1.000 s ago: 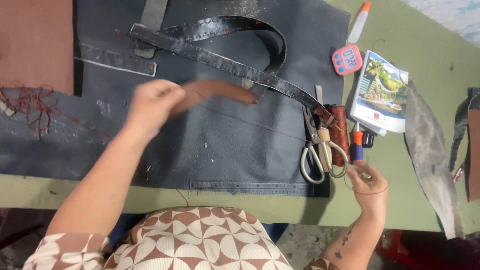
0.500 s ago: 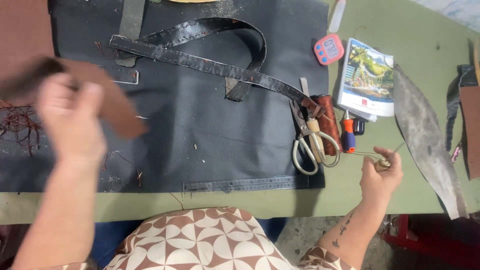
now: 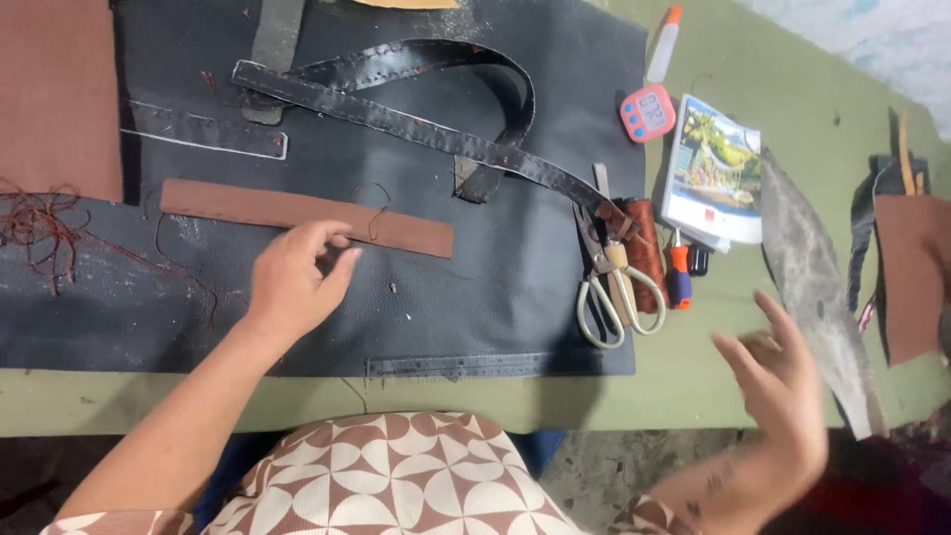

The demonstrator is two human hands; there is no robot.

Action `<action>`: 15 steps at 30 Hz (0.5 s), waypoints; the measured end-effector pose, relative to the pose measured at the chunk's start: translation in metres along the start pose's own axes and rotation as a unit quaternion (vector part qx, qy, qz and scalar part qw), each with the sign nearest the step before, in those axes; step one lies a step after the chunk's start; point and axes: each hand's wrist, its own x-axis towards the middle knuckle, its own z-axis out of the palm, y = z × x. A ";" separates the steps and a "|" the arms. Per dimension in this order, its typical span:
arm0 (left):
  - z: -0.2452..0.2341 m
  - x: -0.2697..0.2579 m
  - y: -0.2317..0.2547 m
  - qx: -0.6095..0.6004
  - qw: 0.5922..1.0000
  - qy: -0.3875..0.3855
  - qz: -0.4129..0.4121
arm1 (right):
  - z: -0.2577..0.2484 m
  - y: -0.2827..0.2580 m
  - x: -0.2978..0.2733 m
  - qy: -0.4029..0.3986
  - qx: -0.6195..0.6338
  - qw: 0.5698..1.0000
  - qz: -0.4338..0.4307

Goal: Using a hand awl to punch a series of holes into a leather strap for preparation for stitching.

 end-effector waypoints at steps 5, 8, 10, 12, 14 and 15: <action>-0.005 0.009 -0.019 0.213 0.937 0.106 0.256 | 0.011 -0.001 0.017 -0.077 0.264 0.953 -0.127; 0.001 0.013 -0.017 0.211 0.936 0.085 0.268 | 0.034 -0.041 0.022 0.032 -0.240 0.970 0.033; 0.004 0.007 -0.026 0.244 0.936 0.078 0.243 | 0.032 -0.028 0.009 -0.133 0.216 0.956 -0.148; 0.004 0.006 -0.029 0.251 0.935 0.071 0.240 | 0.052 -0.045 0.020 -0.147 0.170 0.965 -0.132; 0.005 0.012 -0.028 0.255 0.932 0.065 0.248 | 0.072 -0.068 0.025 -0.150 0.128 0.974 -0.115; 0.006 0.015 -0.026 0.262 0.929 0.059 0.257 | 0.083 -0.084 0.026 -0.129 0.076 0.975 -0.166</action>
